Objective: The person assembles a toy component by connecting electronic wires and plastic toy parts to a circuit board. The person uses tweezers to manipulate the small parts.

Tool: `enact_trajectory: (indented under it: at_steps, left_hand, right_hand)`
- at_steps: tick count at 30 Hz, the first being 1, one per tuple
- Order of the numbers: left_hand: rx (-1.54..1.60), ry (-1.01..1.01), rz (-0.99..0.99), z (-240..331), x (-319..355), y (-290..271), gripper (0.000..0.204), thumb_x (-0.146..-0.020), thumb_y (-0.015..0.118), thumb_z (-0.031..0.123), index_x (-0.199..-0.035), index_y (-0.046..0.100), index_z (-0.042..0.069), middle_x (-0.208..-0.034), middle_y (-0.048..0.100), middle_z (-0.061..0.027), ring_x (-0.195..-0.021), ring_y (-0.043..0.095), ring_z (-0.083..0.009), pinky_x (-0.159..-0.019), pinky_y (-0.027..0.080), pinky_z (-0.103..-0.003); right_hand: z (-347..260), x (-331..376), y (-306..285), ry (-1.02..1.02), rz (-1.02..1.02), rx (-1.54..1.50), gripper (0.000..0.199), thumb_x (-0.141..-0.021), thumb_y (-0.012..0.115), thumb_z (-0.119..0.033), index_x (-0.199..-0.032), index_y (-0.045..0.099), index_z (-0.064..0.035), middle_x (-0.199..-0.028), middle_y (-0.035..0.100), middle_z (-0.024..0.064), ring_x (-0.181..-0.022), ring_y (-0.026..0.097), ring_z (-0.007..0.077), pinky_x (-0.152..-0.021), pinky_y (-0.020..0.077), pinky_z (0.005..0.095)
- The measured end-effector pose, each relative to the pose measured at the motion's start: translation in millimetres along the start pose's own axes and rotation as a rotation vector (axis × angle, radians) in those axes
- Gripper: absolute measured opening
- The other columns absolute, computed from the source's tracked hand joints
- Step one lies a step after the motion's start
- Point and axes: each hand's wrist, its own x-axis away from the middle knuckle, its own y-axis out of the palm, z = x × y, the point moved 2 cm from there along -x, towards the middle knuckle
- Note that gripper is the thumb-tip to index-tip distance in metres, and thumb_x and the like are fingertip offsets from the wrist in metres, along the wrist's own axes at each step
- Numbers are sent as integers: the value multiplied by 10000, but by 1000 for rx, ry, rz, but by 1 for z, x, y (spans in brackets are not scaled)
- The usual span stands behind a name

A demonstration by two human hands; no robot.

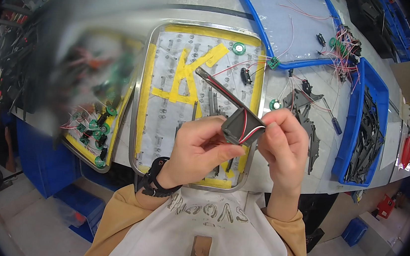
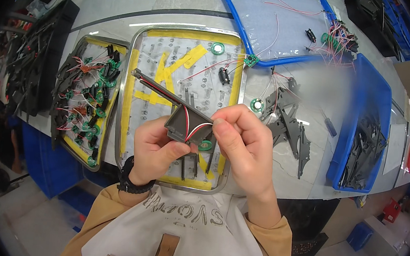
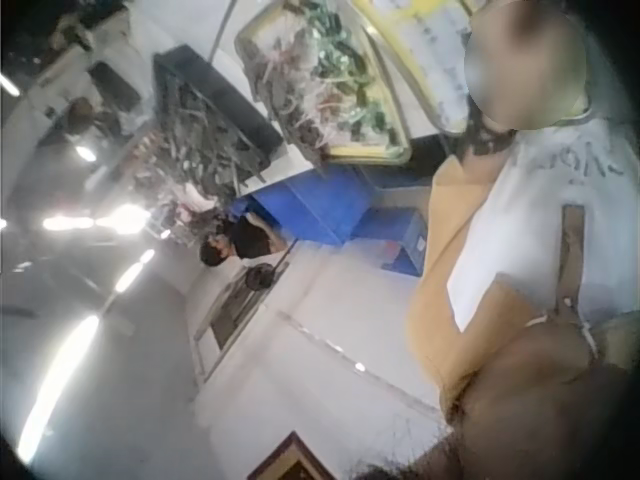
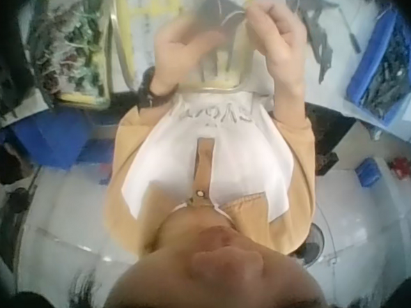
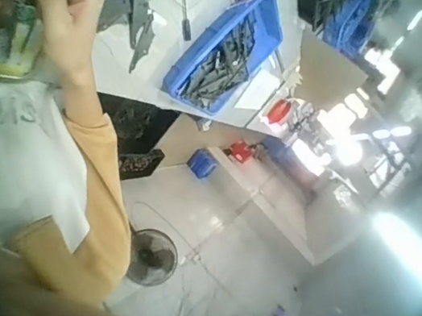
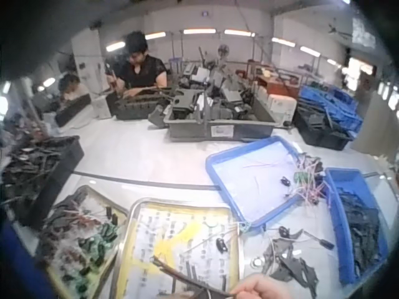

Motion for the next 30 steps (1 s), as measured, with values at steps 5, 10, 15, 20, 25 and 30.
enact_trajectory:
  at_steps: [5, 10, 15, 20, 25, 30]
  left_hand:
    - [-450, 298, -127, 17, 1, -8, 173, -716, 690, 90, -778, 583, -31, -650, 555, -60, -507, 476, -86, -456, 362, -218]
    - [-297, 210, 1, 21, 20, -21, 276, -722, 701, 197, -738, 568, -44, -633, 549, -64, -516, 467, -110, -465, 341, -225]
    - [-170, 157, 42, 23, 20, -15, 295, -768, 662, 232, -754, 562, -45, -678, 547, -60, -557, 454, -99, -492, 338, -213]
    - [-165, 145, 21, 21, 19, -14, 274, -785, 643, 216, -768, 567, -47, -674, 541, -51, -557, 449, -80, -489, 331, -201]
    - [-276, 159, -152, 18, 9, -14, 177, -768, 633, 126, -712, 554, -22, -610, 503, -39, -491, 427, -94, -447, 308, -212]
    - [-221, 83, -333, 18, 12, -6, 216, -753, 650, 102, -625, 509, -2, -553, 472, -60, -445, 423, -133, -415, 296, -245]
  right_hand:
    - [7, 3, 1, 147, -159, -19, 138, -883, 481, -142, -893, 506, -6, -629, 458, -47, -525, 378, 8, -463, 283, 162]
    - [2, -4, -44, -307, 235, 539, 261, -838, 531, -151, -1063, 536, -20, -786, 574, 48, -655, 505, 95, -573, 415, 231]
    - [1, 22, -119, -48, 433, 1719, 444, -629, 726, -197, -1014, 567, -44, -867, 579, 93, -756, 549, 249, -656, 447, 339]
    - [16, 28, -121, -116, 441, 1585, 247, -704, 622, -46, -947, 588, -25, -878, 580, 106, -788, 552, 270, -675, 445, 342]
    - [-32, 38, -65, -669, 526, 933, 167, -677, 622, 8, -841, 607, -21, -975, 545, 135, -880, 529, 246, -769, 430, 334]
    - [-33, 22, -19, -811, -19, 454, 147, -610, 693, -117, -747, 666, -72, -816, 563, 110, -738, 526, 222, -634, 436, 292]
